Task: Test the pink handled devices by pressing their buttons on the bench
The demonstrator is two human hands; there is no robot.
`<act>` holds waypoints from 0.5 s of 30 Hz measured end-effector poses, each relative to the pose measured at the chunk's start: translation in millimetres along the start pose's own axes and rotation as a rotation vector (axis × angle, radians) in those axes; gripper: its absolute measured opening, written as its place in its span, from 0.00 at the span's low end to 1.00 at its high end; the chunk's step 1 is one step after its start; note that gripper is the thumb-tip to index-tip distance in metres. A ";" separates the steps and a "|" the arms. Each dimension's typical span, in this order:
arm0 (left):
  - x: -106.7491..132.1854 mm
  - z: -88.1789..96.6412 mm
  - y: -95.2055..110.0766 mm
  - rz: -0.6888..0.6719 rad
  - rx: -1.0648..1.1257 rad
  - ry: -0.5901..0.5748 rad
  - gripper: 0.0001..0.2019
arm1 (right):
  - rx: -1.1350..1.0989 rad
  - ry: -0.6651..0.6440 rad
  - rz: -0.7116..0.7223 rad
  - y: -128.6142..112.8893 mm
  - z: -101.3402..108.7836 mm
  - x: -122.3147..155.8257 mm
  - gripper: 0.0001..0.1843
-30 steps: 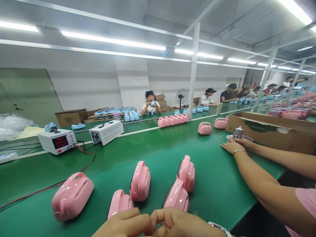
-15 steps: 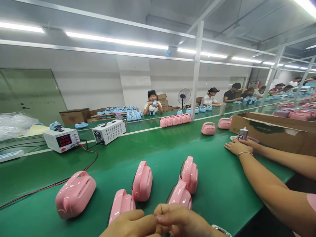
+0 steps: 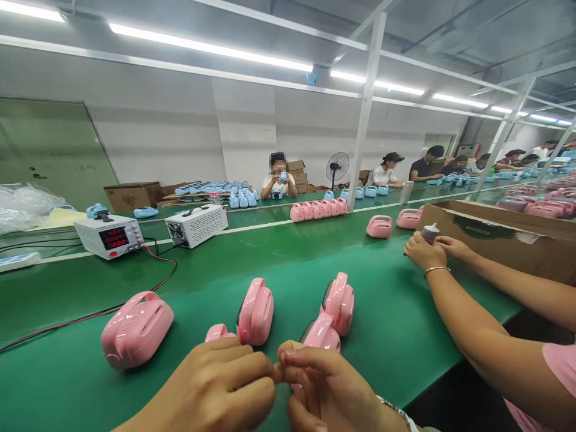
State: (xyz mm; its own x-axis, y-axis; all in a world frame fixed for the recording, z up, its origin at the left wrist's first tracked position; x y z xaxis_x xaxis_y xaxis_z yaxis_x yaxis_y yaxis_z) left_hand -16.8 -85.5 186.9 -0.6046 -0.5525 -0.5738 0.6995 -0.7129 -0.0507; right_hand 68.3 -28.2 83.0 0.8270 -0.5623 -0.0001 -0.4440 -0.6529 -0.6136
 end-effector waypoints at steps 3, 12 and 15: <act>5.7 3.2 -5.1 0.055 0.131 -0.039 0.11 | 0.009 0.037 0.115 -6.0 -15.9 12.3 0.18; 45.1 10.3 7.1 0.358 0.371 -0.109 0.11 | -0.201 0.230 0.380 -27.0 -5.6 26.6 0.14; 69.5 6.0 18.8 0.413 0.344 -0.011 0.10 | -0.360 0.214 0.421 -27.4 -3.4 24.6 0.17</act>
State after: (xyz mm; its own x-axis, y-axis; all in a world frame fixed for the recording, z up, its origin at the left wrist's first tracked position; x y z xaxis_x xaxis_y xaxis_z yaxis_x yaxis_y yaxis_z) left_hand -47.9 -139.8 151.0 -0.3105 -0.8200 -0.4809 0.7158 -0.5346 0.4493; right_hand 99.6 -25.9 102.5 0.4834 -0.8754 -0.0034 -0.8387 -0.4620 -0.2884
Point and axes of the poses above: each hand's wrist, its own x-axis away from the middle knuckle, its own z-axis out of the back of the hand, y = z × x, the point moved 5 cm from there along -x, towards the middle knuckle, and after that the axes turned 12 degrees about z, right-handed, at the moved point
